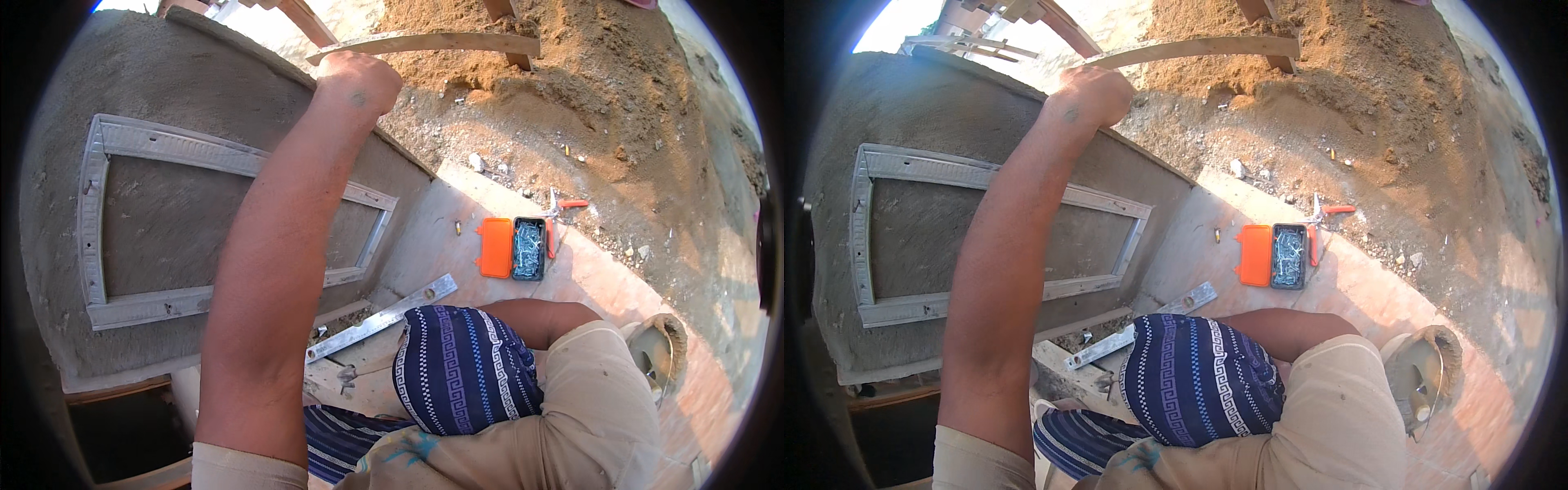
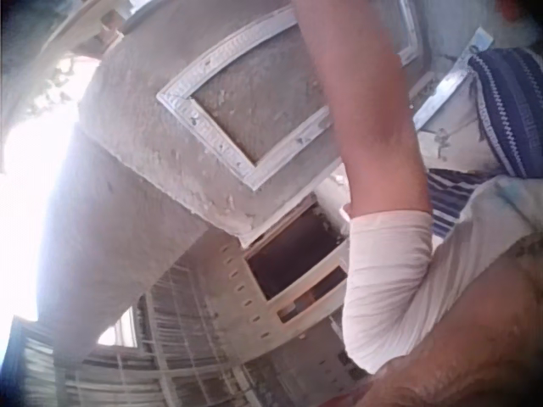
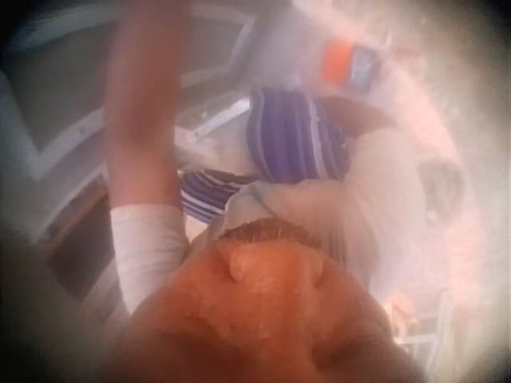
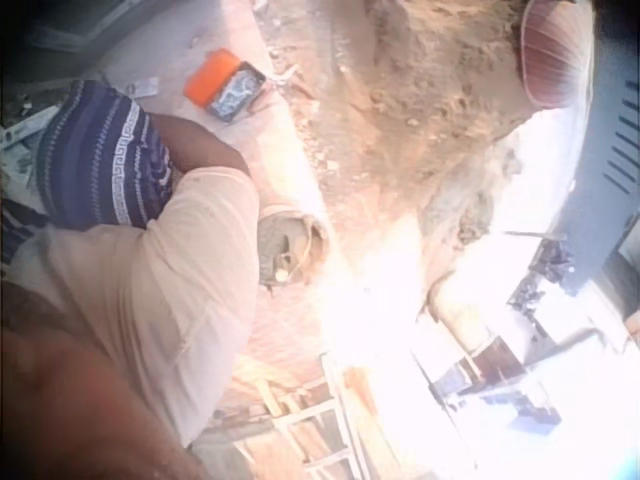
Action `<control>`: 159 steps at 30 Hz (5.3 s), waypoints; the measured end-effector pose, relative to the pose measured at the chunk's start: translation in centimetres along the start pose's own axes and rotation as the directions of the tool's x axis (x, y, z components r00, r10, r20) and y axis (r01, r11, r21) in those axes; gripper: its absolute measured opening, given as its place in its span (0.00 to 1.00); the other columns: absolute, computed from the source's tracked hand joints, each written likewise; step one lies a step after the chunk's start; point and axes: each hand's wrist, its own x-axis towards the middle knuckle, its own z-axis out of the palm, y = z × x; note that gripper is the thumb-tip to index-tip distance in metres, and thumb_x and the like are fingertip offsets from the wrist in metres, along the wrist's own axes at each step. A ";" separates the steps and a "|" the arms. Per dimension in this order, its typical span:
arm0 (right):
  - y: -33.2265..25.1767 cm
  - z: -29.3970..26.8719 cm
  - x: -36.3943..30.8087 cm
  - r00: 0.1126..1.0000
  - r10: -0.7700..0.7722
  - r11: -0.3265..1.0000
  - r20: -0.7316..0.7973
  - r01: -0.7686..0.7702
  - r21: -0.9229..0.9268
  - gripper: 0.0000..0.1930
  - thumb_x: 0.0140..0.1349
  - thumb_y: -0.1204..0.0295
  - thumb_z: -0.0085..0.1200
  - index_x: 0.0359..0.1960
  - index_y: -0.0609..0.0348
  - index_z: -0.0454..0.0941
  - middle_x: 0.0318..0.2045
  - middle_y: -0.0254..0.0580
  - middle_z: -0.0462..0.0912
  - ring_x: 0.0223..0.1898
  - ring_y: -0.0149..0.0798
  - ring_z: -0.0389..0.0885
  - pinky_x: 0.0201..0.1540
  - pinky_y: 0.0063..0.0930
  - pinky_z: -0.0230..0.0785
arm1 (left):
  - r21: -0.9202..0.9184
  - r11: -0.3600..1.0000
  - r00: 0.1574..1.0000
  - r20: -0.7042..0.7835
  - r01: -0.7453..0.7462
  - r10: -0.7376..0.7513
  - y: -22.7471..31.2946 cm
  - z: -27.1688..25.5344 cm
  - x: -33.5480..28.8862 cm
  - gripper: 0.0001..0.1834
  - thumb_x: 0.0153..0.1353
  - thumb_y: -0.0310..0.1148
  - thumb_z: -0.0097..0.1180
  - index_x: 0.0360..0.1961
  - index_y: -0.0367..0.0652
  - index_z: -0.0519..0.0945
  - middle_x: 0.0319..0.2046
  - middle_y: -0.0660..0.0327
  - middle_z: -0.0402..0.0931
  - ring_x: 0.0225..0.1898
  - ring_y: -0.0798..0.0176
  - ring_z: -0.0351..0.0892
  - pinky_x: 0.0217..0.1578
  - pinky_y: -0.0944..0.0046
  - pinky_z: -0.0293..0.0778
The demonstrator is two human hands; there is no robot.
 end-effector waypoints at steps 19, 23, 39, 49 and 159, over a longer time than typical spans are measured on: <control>13.8 -19.9 -21.5 0.471 0.866 0.190 -0.167 -0.001 0.982 0.16 0.73 0.57 0.55 0.39 0.60 0.74 0.22 0.36 0.77 0.13 0.28 0.74 0.10 0.27 0.70 | -0.059 0.998 0.998 -0.055 0.035 -0.038 0.2 -0.5 -1.9 0.17 0.68 0.29 0.48 0.47 0.37 0.87 0.48 0.46 0.87 0.54 0.46 0.87 0.56 0.47 0.78; 15.8 -20.8 -17.5 0.530 0.825 0.166 -0.197 0.106 0.980 0.19 0.73 0.55 0.55 0.42 0.62 0.74 0.21 0.37 0.77 0.15 0.29 0.75 0.14 0.32 0.72 | -0.127 0.989 0.995 -0.050 0.075 -0.081 0.6 -1.5 -2.5 0.16 0.67 0.29 0.48 0.43 0.38 0.88 0.45 0.45 0.88 0.51 0.45 0.88 0.55 0.47 0.79; 17.5 -19.3 -16.1 0.687 0.697 0.172 -0.206 0.120 0.978 0.17 0.75 0.54 0.50 0.44 0.56 0.68 0.22 0.34 0.77 0.17 0.27 0.75 0.16 0.32 0.73 | -0.442 0.895 0.994 -0.056 0.064 -0.099 2.2 2.6 5.5 0.14 0.68 0.39 0.56 0.41 0.40 0.88 0.40 0.42 0.86 0.45 0.40 0.87 0.50 0.44 0.79; 17.2 -18.3 -14.4 0.697 0.680 0.141 -0.228 0.181 0.973 0.23 0.76 0.52 0.50 0.38 0.64 0.71 0.23 0.40 0.79 0.17 0.31 0.77 0.16 0.32 0.73 | -0.145 0.982 0.983 0.116 -0.122 0.139 2.6 20.6 16.9 0.07 0.53 0.30 0.64 0.28 0.37 0.90 0.33 0.48 0.88 0.39 0.47 0.89 0.42 0.52 0.83; 18.1 -19.0 -20.5 0.491 0.722 0.198 -0.487 0.528 0.826 0.12 0.73 0.65 0.49 0.50 0.60 0.72 0.24 0.35 0.77 0.16 0.28 0.77 0.14 0.29 0.74 | -0.065 0.998 0.920 0.390 0.006 0.020 7.1 18.7 16.8 0.22 0.56 0.48 0.68 0.43 0.41 0.90 0.44 0.46 0.88 0.48 0.46 0.88 0.51 0.51 0.82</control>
